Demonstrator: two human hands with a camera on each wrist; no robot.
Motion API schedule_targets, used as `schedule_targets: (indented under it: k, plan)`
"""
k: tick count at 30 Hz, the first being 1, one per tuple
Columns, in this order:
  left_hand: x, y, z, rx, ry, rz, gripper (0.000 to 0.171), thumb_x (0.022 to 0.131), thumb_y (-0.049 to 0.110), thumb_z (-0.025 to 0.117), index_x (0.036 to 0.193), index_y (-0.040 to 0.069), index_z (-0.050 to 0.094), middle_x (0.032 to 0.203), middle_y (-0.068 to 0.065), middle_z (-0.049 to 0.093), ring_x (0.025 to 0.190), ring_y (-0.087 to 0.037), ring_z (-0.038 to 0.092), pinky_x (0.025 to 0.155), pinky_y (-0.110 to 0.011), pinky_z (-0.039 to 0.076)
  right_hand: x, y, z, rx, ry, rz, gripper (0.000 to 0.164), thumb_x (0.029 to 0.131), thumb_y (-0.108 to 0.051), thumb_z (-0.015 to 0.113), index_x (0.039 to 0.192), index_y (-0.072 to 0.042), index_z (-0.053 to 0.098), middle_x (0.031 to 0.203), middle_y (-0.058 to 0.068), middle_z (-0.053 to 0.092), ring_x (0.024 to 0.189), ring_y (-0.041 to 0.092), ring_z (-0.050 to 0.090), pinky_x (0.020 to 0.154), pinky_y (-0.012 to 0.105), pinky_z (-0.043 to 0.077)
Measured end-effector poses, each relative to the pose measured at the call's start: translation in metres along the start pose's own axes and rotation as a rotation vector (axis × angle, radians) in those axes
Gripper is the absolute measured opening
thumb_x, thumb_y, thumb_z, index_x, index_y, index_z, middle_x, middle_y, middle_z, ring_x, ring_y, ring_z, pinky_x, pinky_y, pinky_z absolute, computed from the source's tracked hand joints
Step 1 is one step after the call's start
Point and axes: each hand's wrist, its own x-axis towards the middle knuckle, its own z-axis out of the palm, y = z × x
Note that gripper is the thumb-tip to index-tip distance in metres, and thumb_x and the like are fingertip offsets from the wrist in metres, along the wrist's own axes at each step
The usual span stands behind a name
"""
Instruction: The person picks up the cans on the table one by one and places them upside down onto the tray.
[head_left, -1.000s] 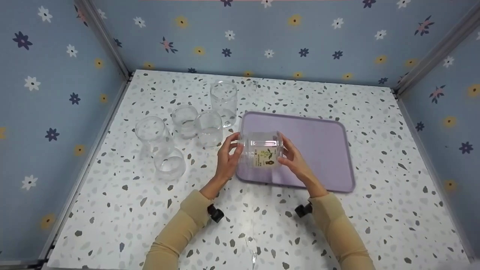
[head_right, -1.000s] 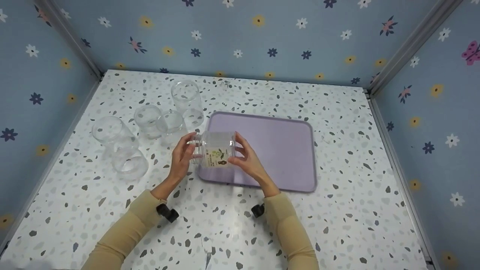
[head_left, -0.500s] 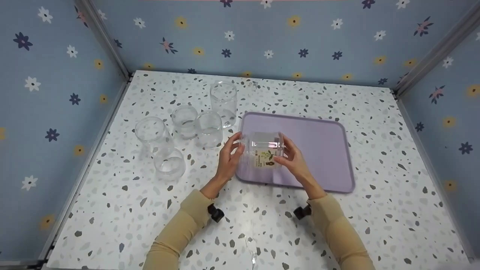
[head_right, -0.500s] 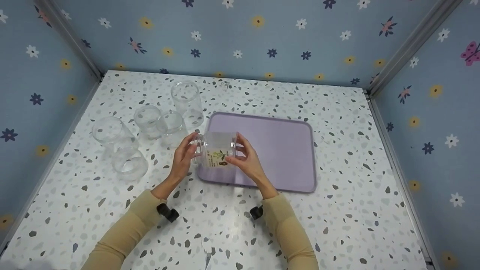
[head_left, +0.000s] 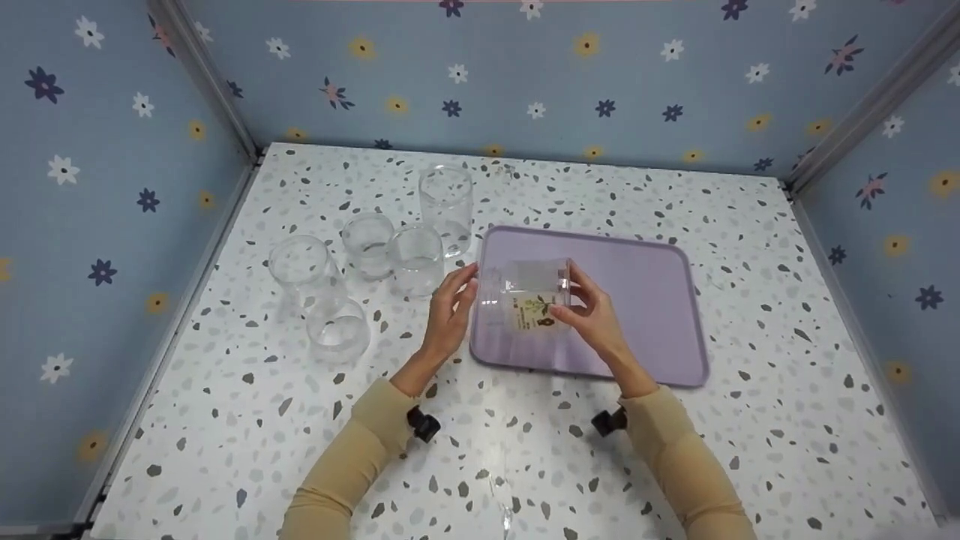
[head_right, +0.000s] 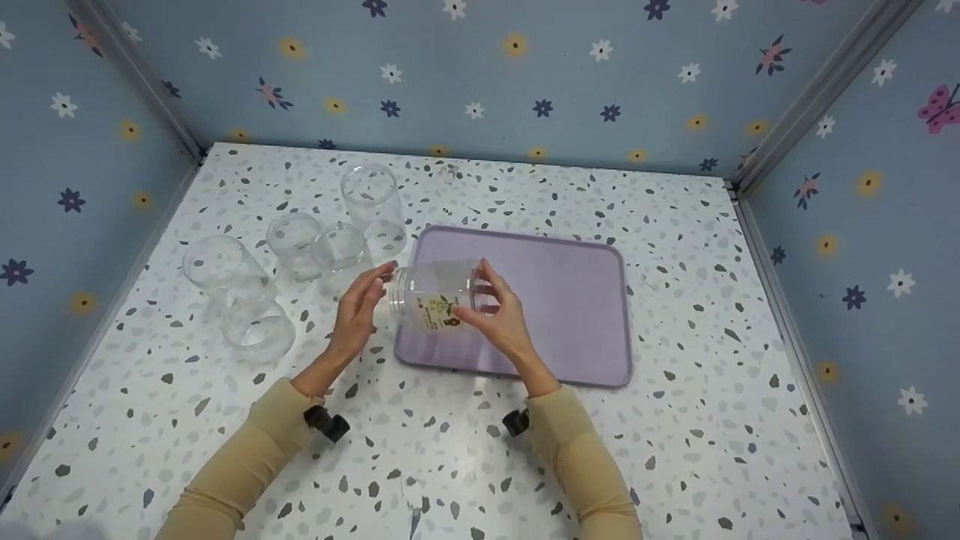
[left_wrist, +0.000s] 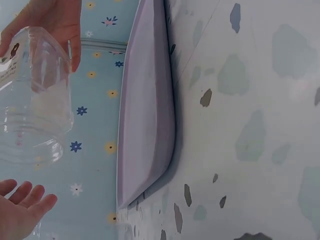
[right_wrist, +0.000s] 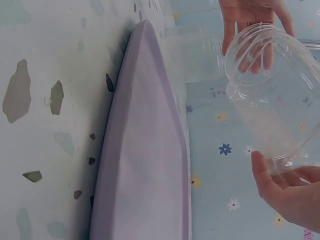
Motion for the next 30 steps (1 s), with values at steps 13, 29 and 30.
schedule_targets:
  k: [13, 29, 30]
  plan:
    - [0.014, -0.027, -0.023, 0.271, 0.049, 0.049, 0.035, 0.091, 0.018, 0.050, 0.119, -0.003, 0.051, 0.117, -0.014, 0.048, 0.109, -0.022, 0.045, 0.087, -0.036, 0.038, 0.003, -0.032, -0.002, -0.334, 0.089, -0.029, 0.077, 0.070, 0.000, 0.070, 0.134, 0.008, 0.028, 0.126, 0.024, 0.042, 0.105, 0.037, 0.045, 0.082, 0.049, 0.039]
    - [0.036, -0.035, -0.051, 0.554, 0.030, -0.027, 0.047, 0.089, 0.026, 0.052, 0.123, -0.007, 0.045, 0.124, -0.017, 0.041, 0.117, -0.026, 0.038, 0.098, -0.034, 0.029, 0.031, -0.018, -0.049, -0.605, 0.125, 0.077, 0.087, 0.067, -0.020, 0.076, 0.137, 0.001, 0.028, 0.128, 0.022, 0.041, 0.105, 0.032, 0.043, 0.087, 0.046, 0.037]
    - [0.038, -0.036, -0.053, 0.573, 0.026, -0.029, 0.048, 0.089, 0.026, 0.053, 0.123, -0.006, 0.045, 0.124, -0.018, 0.040, 0.117, -0.027, 0.037, 0.098, -0.035, 0.029, 0.032, -0.018, -0.052, -0.624, 0.126, 0.081, 0.088, 0.067, -0.021, 0.076, 0.137, 0.001, 0.027, 0.129, 0.022, 0.041, 0.106, 0.033, 0.043, 0.088, 0.046, 0.037]
